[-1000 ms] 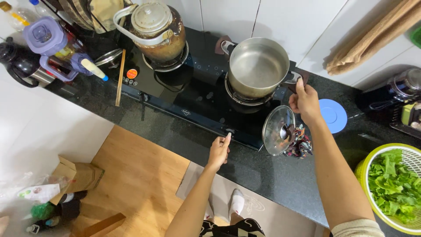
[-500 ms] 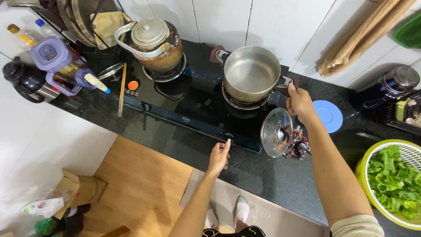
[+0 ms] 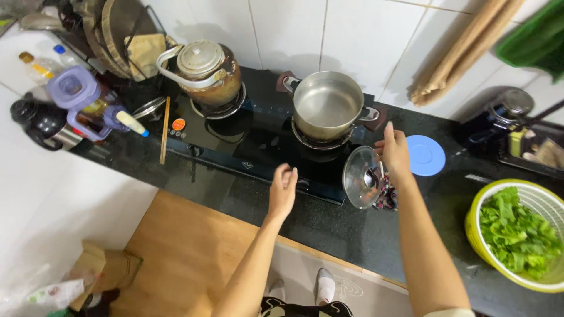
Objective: The person turns on the gas stove burner under a pot, fills a bowl with water at the sink, pours the water into the pot, and places a lid on the pot. They then carry a colander of leafy greens to the sink, rinse the greens under running tap water while rubbing and turning them with both hands, and drain the colander in the sink.
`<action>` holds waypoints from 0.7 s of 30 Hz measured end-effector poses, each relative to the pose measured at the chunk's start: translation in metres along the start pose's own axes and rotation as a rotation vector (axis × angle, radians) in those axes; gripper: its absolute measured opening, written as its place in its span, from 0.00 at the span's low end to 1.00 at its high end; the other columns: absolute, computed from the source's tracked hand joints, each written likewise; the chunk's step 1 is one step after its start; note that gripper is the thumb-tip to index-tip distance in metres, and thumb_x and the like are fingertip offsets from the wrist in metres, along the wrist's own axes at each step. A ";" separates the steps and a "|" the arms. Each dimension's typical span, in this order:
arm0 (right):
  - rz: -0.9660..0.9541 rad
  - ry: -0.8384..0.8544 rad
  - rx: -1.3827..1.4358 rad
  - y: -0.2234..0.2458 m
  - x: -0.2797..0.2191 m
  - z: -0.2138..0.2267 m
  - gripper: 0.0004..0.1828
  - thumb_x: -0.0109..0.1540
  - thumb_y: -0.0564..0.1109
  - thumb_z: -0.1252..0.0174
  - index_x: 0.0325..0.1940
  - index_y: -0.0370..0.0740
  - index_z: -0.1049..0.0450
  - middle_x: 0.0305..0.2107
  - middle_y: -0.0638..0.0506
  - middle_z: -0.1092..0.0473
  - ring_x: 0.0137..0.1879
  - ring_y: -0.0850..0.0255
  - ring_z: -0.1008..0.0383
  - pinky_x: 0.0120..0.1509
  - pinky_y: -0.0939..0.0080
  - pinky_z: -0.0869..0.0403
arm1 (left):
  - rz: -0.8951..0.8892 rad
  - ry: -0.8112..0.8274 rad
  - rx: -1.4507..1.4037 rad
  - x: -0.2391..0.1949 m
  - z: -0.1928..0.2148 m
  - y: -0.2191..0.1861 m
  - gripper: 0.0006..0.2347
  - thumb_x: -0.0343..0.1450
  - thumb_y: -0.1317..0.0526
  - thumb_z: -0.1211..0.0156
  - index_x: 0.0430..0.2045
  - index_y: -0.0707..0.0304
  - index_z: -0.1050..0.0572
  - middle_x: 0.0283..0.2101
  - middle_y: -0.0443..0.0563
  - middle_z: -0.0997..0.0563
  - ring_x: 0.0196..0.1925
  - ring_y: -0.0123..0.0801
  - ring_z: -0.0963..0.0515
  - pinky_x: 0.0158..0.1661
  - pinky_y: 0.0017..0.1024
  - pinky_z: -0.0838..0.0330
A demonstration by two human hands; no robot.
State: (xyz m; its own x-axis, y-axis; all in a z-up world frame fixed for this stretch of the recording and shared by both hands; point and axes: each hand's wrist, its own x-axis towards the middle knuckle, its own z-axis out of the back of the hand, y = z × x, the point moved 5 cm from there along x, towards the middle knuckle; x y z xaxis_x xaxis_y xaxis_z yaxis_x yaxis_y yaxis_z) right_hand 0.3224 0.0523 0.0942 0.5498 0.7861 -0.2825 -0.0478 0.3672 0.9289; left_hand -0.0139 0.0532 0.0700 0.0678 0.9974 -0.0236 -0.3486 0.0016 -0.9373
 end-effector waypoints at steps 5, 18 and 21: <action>0.216 -0.016 0.317 -0.025 -0.080 0.016 0.35 0.71 0.65 0.54 0.71 0.35 0.39 0.58 0.43 0.32 0.59 0.62 0.30 0.60 0.57 0.28 | 0.004 0.140 -0.214 0.004 0.005 -0.019 0.26 0.76 0.51 0.47 0.68 0.63 0.38 0.66 0.64 0.29 0.68 0.40 0.29 0.65 0.34 0.35; 0.236 -0.489 0.632 -0.186 -0.332 0.159 0.32 0.71 0.56 0.54 0.77 0.41 0.43 0.70 0.43 0.39 0.77 0.56 0.42 0.80 0.58 0.46 | -0.088 0.995 -0.356 -0.200 -0.160 -0.094 0.25 0.77 0.55 0.50 0.70 0.68 0.40 0.70 0.61 0.31 0.72 0.38 0.32 0.68 0.31 0.41; 0.178 -0.661 0.733 -0.203 -0.432 0.219 0.33 0.71 0.57 0.57 0.78 0.43 0.46 0.72 0.44 0.43 0.78 0.57 0.46 0.80 0.57 0.47 | -0.136 1.182 -0.432 -0.285 -0.224 -0.089 0.26 0.77 0.55 0.49 0.70 0.68 0.41 0.70 0.62 0.32 0.73 0.39 0.33 0.69 0.32 0.43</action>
